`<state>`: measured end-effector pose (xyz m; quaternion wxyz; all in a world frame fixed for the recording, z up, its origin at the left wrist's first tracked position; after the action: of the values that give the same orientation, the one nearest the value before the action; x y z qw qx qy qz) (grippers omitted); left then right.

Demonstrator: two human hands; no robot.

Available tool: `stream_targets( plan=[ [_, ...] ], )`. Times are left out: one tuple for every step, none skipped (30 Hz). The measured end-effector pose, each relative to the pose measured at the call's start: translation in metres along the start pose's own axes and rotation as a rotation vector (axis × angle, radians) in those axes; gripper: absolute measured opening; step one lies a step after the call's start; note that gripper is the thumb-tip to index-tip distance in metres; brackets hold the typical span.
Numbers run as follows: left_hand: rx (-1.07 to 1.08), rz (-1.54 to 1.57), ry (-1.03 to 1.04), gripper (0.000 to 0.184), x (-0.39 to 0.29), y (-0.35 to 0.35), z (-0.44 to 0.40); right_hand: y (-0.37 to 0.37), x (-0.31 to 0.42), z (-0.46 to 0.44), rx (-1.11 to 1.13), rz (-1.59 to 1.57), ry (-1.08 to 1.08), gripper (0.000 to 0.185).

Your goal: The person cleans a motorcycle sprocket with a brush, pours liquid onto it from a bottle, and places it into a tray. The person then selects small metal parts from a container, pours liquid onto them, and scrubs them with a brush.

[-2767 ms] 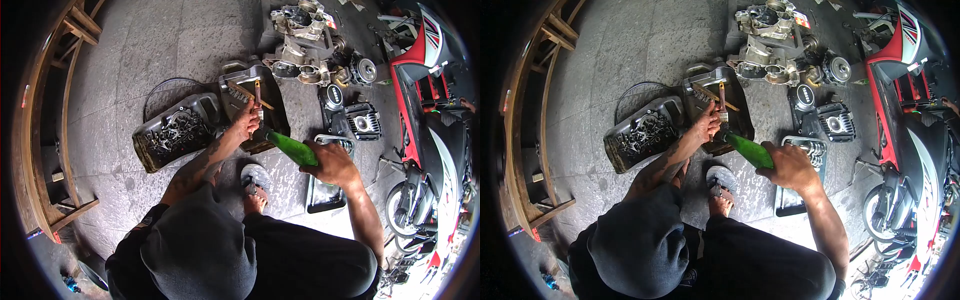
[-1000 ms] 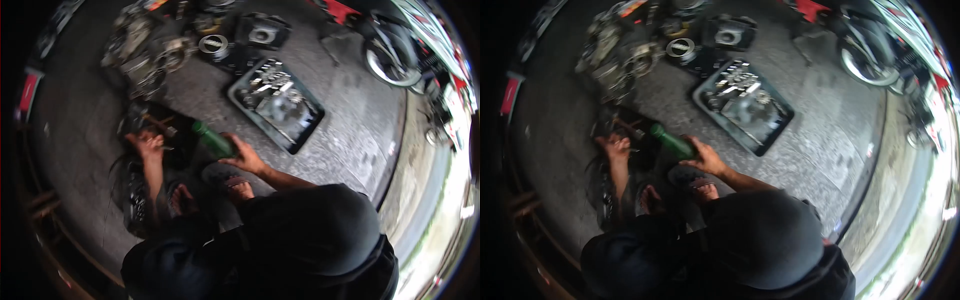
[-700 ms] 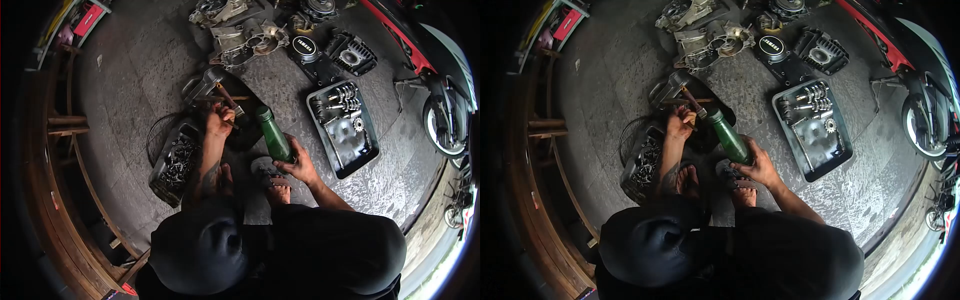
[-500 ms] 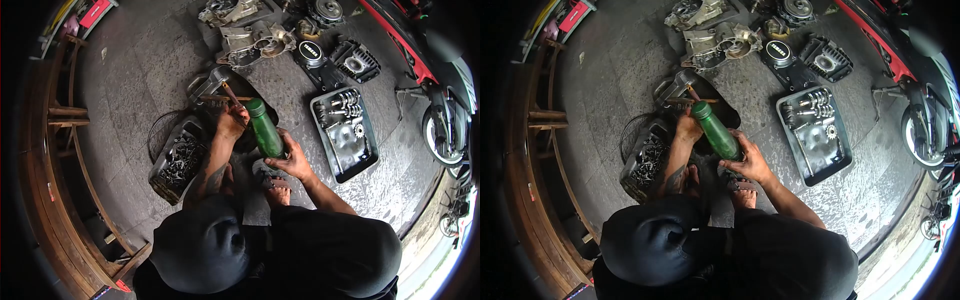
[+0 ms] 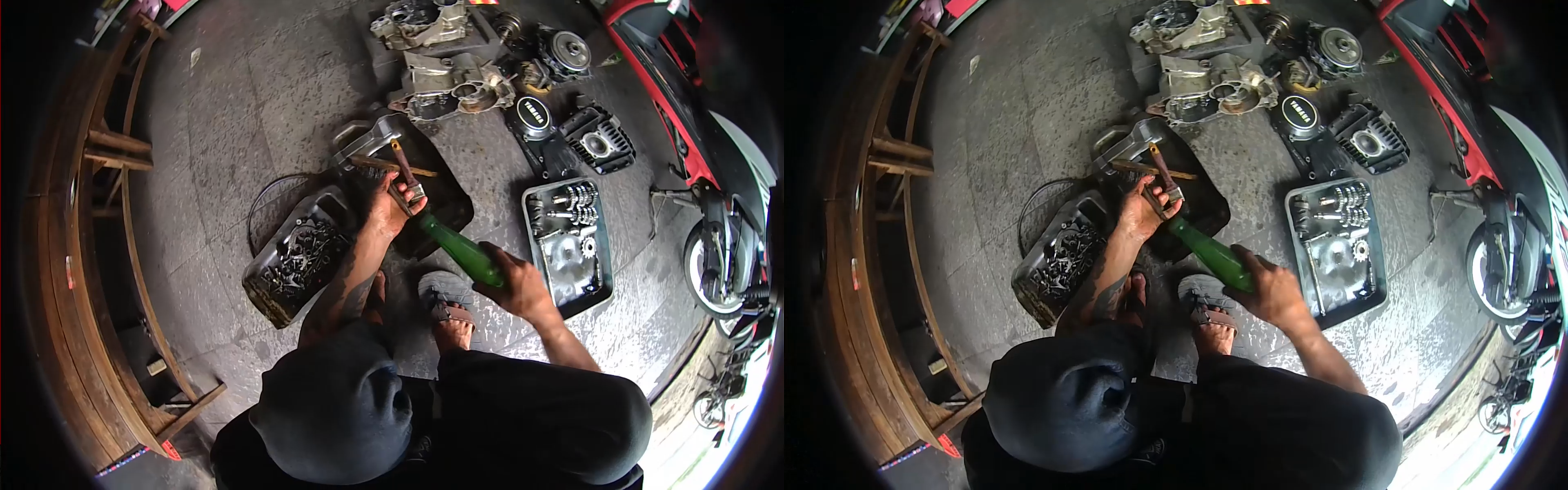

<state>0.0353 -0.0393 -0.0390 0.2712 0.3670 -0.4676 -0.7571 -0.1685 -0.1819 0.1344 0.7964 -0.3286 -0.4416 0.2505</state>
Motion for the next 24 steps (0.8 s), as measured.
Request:
stream_targets(
  plan=[
    [-0.124, -0.011, -0.012, 0.019, 0.001, -0.005, -0.002, -0.009, 0.004, 0.001, 0.020, 0.094, -0.002, 0.068],
    [-0.246, -0.019, -0.030, 0.020, 0.004, -0.009, -0.001, -0.017, 0.007, 0.000, 0.037, 0.189, -0.001, 0.067],
    [-0.211, 0.026, -0.074, 0.022, 0.008, -0.011, 0.000, -0.022, 0.008, -0.002, 0.002, 0.231, -0.028, 0.066],
    [-0.213, 0.035, -0.080, 0.022, 0.013, -0.015, 0.000, -0.025, 0.009, -0.006, 0.011, 0.301, -0.033, 0.063],
    [-0.148, -0.019, -0.042, 0.021, 0.015, -0.016, -0.001, -0.028, 0.011, -0.009, -0.004, 0.336, -0.044, 0.063],
    [-0.084, -0.073, -0.001, 0.021, 0.016, -0.016, -0.002, -0.030, 0.013, -0.012, -0.018, 0.371, -0.057, 0.063],
    [-0.086, -0.066, 0.000, 0.021, 0.019, -0.020, -0.001, -0.032, 0.016, -0.015, -0.015, 0.378, -0.057, 0.063],
    [-0.047, -0.058, 0.015, 0.021, 0.021, -0.020, -0.001, -0.034, 0.019, -0.019, 0.011, 0.406, -0.036, 0.062],
    [-0.007, -0.052, 0.030, 0.021, 0.021, -0.016, 0.000, -0.034, 0.021, -0.021, 0.036, 0.433, -0.015, 0.060],
    [-0.007, -0.046, 0.035, 0.021, 0.020, -0.014, 0.002, -0.034, 0.023, -0.022, 0.036, 0.440, -0.019, 0.060],
    [-0.017, -0.079, 0.037, 0.022, 0.018, -0.009, 0.006, -0.033, 0.025, -0.024, 0.050, 0.436, -0.023, 0.060],
    [-0.026, -0.111, 0.037, 0.023, 0.018, -0.005, 0.009, -0.032, 0.027, -0.026, 0.063, 0.432, -0.024, 0.061],
    [-0.018, -0.105, 0.040, 0.023, 0.018, -0.006, 0.007, -0.030, 0.028, -0.027, 0.070, 0.451, -0.029, 0.060],
    [0.084, -0.047, 0.027, 0.024, 0.021, -0.013, 0.001, -0.028, 0.026, -0.027, 0.050, 0.476, -0.050, 0.060],
    [0.187, 0.012, 0.012, 0.025, 0.022, -0.007, 0.000, -0.030, 0.029, -0.026, 0.020, 0.459, -0.051, 0.059],
    [0.199, 0.020, 0.010, 0.025, 0.023, -0.006, -0.001, -0.033, 0.032, -0.026, -0.011, 0.441, -0.052, 0.058],
    [0.190, 0.005, 0.029, 0.026, 0.023, -0.007, -0.002, -0.035, 0.033, -0.027, -0.022, 0.449, -0.048, 0.058],
    [0.182, -0.012, 0.049, 0.026, 0.021, -0.006, -0.002, -0.037, 0.036, -0.028, -0.025, 0.424, -0.065, 0.058],
    [0.239, -0.034, 0.107, 0.028, 0.020, -0.011, -0.005, -0.040, 0.038, -0.028, -0.032, 0.399, -0.079, 0.058],
    [0.241, -0.120, 0.137, 0.029, 0.018, -0.023, -0.004, -0.043, 0.043, -0.029, -0.048, 0.400, -0.047, 0.041],
    [0.280, -0.183, 0.150, 0.030, 0.021, -0.022, -0.005, -0.029, 0.031, -0.038, 0.149, 0.700, 0.090, 0.025],
    [0.446, -0.167, 0.164, 0.031, 0.018, -0.010, -0.005, -0.014, 0.011, -0.043, 0.123, 0.745, 0.040, 0.022],
    [0.417, -0.211, 0.153, 0.034, 0.019, -0.004, 0.000, -0.018, 0.016, -0.039, 0.099, 0.751, 0.022, 0.016],
    [0.295, -0.150, 0.034, 0.036, 0.020, 0.001, -0.001, -0.021, 0.018, -0.036, 0.051, 0.671, 0.007, 0.016]
  ],
)
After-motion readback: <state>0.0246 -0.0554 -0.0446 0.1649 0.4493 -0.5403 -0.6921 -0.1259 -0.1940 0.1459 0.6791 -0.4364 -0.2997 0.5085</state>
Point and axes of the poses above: each hand's wrist, its own z-axis away from the middle knuckle, its own y-axis out of the palm, x = y × z, the point moved 6 cm from there along -z, towards the middle knuckle, and after that the axes turned 14 degrees about y, right-handed, at the moved point
